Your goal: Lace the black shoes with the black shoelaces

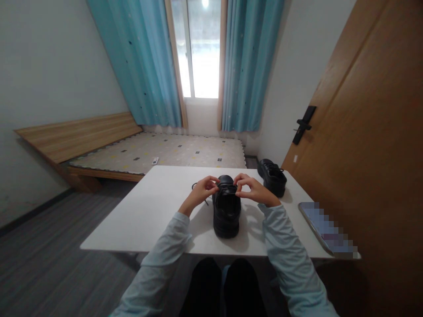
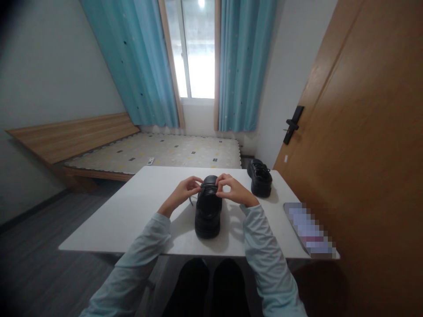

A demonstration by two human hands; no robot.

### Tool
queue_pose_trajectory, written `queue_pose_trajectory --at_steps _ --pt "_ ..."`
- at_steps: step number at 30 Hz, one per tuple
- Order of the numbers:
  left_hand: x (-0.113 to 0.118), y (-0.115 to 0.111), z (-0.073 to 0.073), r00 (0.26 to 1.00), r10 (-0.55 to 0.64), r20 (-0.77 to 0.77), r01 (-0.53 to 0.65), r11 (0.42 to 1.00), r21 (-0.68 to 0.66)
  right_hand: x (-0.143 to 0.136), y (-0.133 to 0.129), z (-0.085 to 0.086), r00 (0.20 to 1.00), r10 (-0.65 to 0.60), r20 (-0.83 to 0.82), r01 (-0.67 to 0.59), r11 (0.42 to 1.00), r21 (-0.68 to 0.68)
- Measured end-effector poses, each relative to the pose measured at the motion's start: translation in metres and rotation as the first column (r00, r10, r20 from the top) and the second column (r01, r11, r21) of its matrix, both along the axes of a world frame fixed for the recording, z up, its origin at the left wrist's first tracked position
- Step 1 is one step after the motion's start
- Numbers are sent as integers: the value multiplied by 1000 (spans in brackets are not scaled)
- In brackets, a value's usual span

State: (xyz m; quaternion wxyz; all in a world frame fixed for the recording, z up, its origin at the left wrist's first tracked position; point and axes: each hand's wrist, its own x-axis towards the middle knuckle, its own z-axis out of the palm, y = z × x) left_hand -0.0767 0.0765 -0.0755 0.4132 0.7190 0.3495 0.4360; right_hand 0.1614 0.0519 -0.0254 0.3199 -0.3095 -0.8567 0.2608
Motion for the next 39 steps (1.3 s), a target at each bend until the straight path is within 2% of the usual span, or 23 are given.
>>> queue_pose_trajectory --at_steps 3,6,10,13,15,17,22,26,32,36,39 --pt "-1 -2 1 997 -10 -71 12 1000 27 3 -2 3 999 30 18 -30 999 -40" --pt "-1 -1 1 992 59 -110 -50 996 80 6 -3 6 993 112 38 -108 990 -95" --pt "-4 3 0 948 285 -142 -267 955 133 9 -3 6 982 181 61 -172 977 -130" --pt "-9 7 -3 869 456 -194 -436 890 135 10 -3 5 975 197 99 -183 974 -132" --pt "-13 9 -7 813 524 -254 -499 852 161 10 -2 4 973 193 128 -176 975 -138" --pt "-16 10 -10 781 544 -308 -502 839 208 10 -2 3 972 188 142 -165 974 -156" --pt "-17 12 -17 789 445 -424 -361 894 266 9 -2 0 971 195 141 -166 967 -194" --pt "-17 12 -21 751 423 -507 -319 905 282 9 0 -1 971 188 146 -159 969 -191" --pt "-18 8 -22 597 480 -643 -351 877 329 10 -1 2 982 129 140 -103 978 -182" --pt "-17 5 -17 587 510 -628 -377 859 345 9 -2 4 996 42 74 -24 972 -232" --pt "-15 3 -11 585 617 -527 -449 787 422 6 -1 4 998 -68 18 70 979 -193"
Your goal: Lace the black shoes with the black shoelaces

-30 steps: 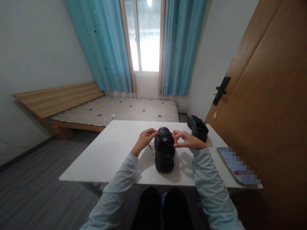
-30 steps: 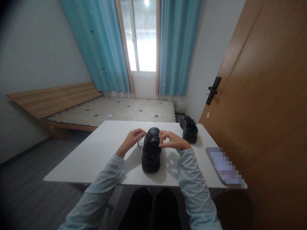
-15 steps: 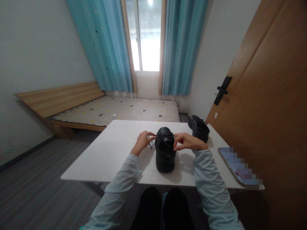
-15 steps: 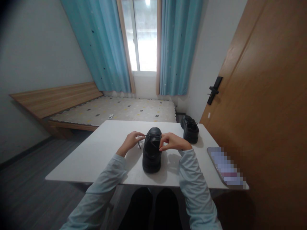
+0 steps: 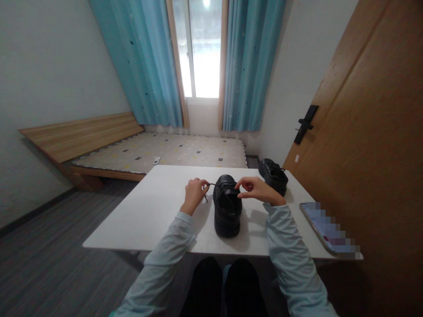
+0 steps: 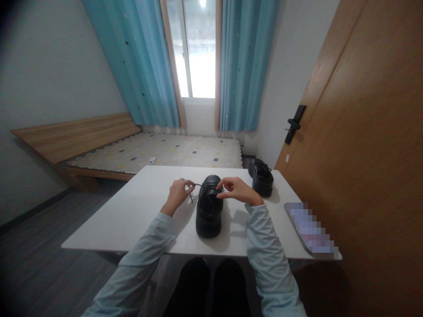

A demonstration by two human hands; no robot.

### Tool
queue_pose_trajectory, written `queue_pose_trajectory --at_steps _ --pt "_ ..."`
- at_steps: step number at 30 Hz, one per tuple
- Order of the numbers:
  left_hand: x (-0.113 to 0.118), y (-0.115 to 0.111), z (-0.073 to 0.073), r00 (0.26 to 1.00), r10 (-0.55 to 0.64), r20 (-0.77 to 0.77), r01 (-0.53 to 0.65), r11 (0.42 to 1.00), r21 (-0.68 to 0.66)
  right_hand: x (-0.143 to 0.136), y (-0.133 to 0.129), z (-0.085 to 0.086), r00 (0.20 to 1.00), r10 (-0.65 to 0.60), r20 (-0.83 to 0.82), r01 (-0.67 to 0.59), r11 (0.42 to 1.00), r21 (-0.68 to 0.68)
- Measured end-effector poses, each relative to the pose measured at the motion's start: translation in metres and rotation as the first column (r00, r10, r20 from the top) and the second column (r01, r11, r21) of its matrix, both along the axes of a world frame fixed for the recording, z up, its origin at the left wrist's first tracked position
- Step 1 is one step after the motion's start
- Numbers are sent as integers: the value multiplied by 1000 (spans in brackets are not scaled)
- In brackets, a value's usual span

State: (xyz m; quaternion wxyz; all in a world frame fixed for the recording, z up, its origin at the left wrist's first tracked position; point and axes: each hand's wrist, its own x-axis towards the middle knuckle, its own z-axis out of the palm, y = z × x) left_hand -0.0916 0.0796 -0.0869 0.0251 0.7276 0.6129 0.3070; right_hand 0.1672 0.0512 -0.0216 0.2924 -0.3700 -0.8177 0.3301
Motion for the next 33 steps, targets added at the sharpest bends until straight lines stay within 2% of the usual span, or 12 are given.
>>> queue_pose_trajectory --at_steps 2,5,10,15,18,22,24,30,33 --pt "2 -2 5 997 21 68 -28 995 100 -3 2 -2 995 -87 -47 90 994 66" --pt "4 -5 13 981 -46 188 6 979 206 -9 5 -5 972 -190 -138 211 963 165" --pt "8 -8 19 937 -210 279 125 948 293 -21 5 -11 954 -212 -211 264 928 264" --pt "11 -14 21 844 -375 383 284 919 273 -37 1 -16 969 -174 -178 224 922 317" --pt "13 -19 22 785 -416 458 353 909 220 -47 -1 -21 974 -165 -153 210 910 358" --pt "14 -22 22 650 -455 609 465 872 156 -57 -4 -23 977 -167 -131 208 879 429" --pt "14 -22 22 610 -461 645 484 861 157 -59 -6 -23 972 -195 -130 233 858 458" --pt "15 -23 22 586 -461 666 489 857 162 -66 -7 -24 971 -227 -75 232 820 524" --pt "16 -22 22 623 -437 649 447 880 163 -67 -7 -24 943 -295 -154 331 790 517"
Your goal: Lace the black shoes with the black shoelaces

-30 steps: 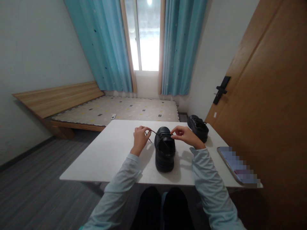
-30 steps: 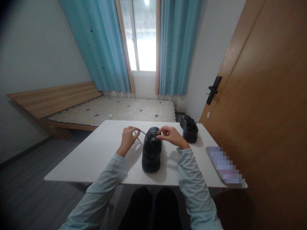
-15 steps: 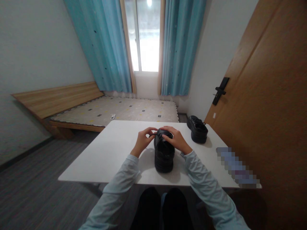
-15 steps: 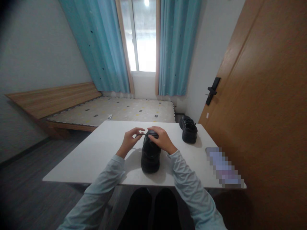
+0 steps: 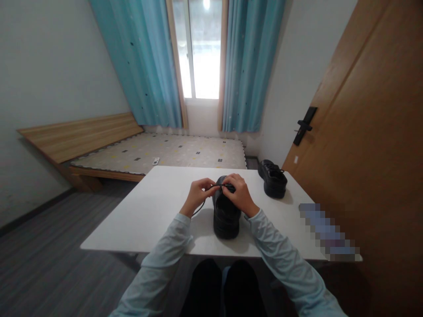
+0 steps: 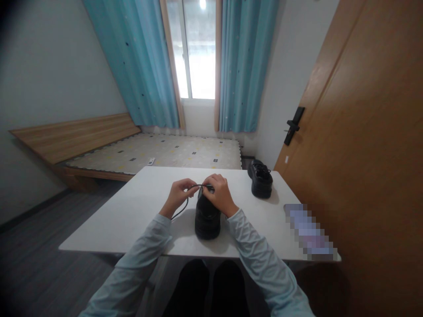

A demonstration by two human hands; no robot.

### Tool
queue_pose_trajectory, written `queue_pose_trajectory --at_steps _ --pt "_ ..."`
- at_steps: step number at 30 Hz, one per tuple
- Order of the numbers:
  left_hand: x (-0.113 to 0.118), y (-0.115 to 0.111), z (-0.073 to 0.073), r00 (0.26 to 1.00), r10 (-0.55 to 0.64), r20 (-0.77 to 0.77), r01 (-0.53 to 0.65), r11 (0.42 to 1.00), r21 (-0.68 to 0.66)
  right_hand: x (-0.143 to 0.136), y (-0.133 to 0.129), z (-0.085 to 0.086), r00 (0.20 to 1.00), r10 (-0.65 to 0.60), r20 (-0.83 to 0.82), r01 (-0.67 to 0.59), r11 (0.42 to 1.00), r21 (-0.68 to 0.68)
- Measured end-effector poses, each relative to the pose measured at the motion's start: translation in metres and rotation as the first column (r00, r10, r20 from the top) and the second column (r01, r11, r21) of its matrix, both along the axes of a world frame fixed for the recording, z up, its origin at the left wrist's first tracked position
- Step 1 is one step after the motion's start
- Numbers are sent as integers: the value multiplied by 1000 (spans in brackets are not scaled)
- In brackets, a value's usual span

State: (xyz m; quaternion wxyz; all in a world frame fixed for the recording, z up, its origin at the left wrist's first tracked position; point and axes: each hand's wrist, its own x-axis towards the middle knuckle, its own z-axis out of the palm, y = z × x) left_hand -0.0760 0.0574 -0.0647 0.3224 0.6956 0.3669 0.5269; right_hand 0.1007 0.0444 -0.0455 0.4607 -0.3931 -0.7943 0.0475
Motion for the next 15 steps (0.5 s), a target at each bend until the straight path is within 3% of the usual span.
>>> queue_pose_trajectory --at_steps 7,11,15 --pt "-1 4 0 986 146 -81 -140 987 78 21 8 7 958 -133 -255 119 991 -68" --pt "-1 7 0 975 206 -78 -200 976 81 37 17 7 885 -243 -396 183 966 -183" --pt "-2 10 -2 966 240 -93 -232 968 95 54 29 4 781 -266 -565 179 962 -206"
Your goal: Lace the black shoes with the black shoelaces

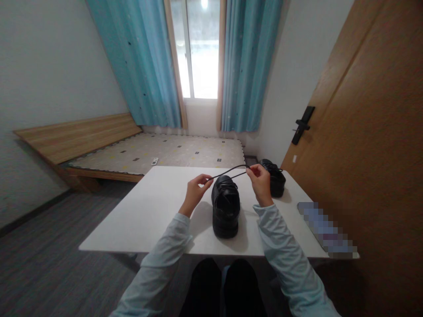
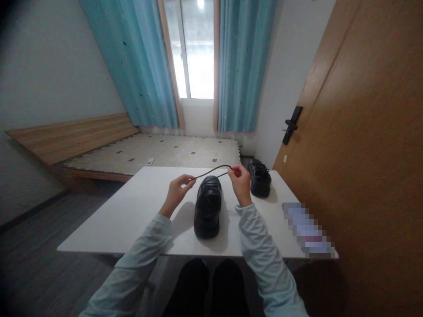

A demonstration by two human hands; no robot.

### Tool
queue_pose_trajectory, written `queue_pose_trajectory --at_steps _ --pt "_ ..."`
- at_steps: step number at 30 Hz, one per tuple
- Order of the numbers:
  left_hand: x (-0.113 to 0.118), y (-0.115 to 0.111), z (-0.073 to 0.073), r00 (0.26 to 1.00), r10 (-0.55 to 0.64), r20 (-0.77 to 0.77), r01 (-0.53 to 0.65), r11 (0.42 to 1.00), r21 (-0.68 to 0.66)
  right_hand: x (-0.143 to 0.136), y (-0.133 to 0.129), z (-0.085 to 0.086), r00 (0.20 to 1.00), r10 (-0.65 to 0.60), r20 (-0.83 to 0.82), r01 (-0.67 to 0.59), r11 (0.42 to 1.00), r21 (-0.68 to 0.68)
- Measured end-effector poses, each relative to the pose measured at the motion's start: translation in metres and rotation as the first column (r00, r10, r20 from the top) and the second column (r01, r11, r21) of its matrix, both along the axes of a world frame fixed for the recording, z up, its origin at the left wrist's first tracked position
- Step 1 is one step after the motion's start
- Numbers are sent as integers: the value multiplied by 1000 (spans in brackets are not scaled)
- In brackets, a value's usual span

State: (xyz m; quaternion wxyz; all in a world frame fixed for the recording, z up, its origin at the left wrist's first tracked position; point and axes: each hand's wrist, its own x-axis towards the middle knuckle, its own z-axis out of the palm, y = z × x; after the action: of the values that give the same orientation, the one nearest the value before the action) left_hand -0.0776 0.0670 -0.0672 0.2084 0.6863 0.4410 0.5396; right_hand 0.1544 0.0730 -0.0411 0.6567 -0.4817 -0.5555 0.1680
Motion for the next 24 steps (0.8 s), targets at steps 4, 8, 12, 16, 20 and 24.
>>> queue_pose_trajectory --at_steps 4,8,12,16,20,24 --pt "0 2 -2 998 -54 -41 54 999 1 14 9 -1 973 24 -230 -35 998 -43" --pt "3 -1 -2 983 -178 -53 178 984 -4 22 9 2 863 150 -482 -196 980 -44" --pt "6 -6 -1 950 -285 -126 286 958 -5 26 6 5 698 264 -666 -376 926 -28" --pt "9 -9 -1 916 -367 -163 374 927 15 31 3 7 571 278 -772 -466 884 -27" --pt "10 -10 -1 902 -382 -201 397 917 41 35 3 10 505 259 -823 -470 882 -11" --pt "11 -12 0 899 -379 -222 404 911 79 36 5 11 495 235 -836 -394 919 25"
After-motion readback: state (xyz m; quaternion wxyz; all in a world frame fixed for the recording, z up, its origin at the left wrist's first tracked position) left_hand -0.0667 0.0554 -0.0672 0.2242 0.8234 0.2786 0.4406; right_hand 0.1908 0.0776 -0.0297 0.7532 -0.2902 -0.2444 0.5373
